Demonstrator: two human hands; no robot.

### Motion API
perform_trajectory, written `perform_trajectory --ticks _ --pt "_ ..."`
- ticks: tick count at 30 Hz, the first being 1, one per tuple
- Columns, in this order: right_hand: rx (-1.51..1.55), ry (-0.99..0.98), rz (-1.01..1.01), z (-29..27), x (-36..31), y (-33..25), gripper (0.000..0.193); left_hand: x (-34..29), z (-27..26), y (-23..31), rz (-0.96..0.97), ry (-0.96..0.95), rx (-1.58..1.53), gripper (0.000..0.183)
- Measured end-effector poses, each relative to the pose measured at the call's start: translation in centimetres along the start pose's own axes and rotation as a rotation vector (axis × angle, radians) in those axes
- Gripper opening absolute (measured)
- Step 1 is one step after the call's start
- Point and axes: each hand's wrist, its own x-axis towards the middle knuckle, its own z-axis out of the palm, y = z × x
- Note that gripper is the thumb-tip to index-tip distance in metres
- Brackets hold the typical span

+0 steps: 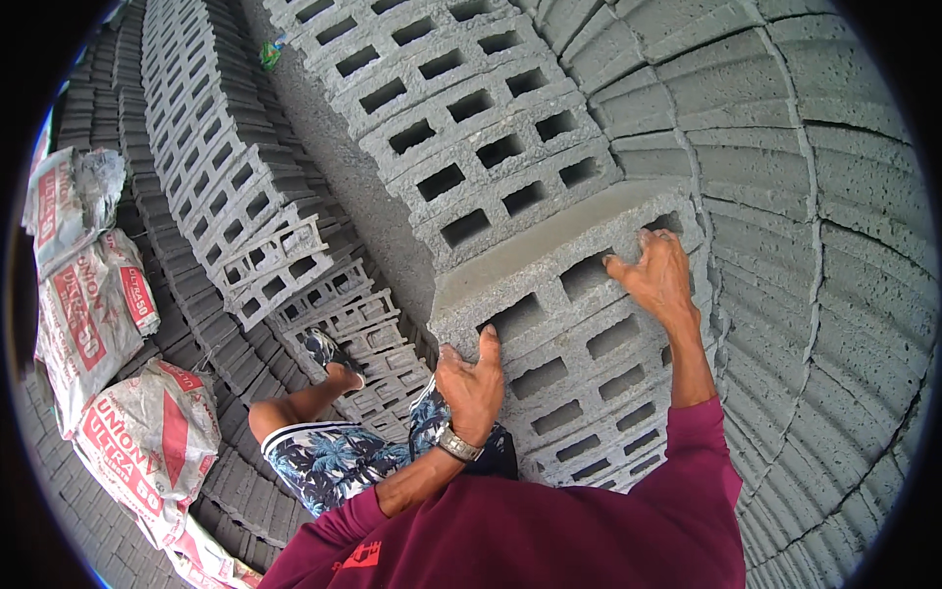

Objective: The person picks up concrete blocks from one stack and places them onto another stack by hand while holding a metal frame in one hand.

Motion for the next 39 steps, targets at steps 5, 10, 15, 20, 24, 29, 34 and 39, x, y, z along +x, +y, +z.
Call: perform_trajectory --ticks 5,10,15,20,24,29,34,39 --pt "-0.162 -0.033 -0.014 -0.1 -0.7 -0.3 0.060 0.7 -2.8 1.0 0.101 -0.192 0.021 0.068" --pt "-0.320 0.168 0.081 -4.1 -2.8 -9.6 0.052 4.2 -9.0 -4.3 0.127 -0.534 -0.269 0.064" --pt "0.390 0.242 -0.249 4.8 -2.3 -27.5 0.023 13.9 -20.7 -12.3 0.251 -0.632 0.118 0.048" --pt "0.230 -0.143 -0.711 29.9 2.9 -43.1 0.024 25.6 -28.4 -22.1 0.269 -0.280 0.386 0.049" --pt "-0.128 0.047 -0.968 42.9 6.0 -48.1 0.037 29.8 -32.3 -23.3 -0.084 -0.391 0.314 0.052" --pt "-0.291 -0.184 -1.018 46.6 9.5 -49.8 0.038 30.5 -34.2 -25.3 0.019 -0.391 0.052 0.051" --pt "-0.346 -0.227 -1.125 46.9 8.5 -50.6 0.038 31.1 -35.9 -26.4 0.017 -0.317 0.041 0.051" --pt "-0.252 -0.320 -1.070 44.4 9.2 -49.6 0.041 31.7 -34.8 -24.1 0.050 -0.224 0.018 0.050"
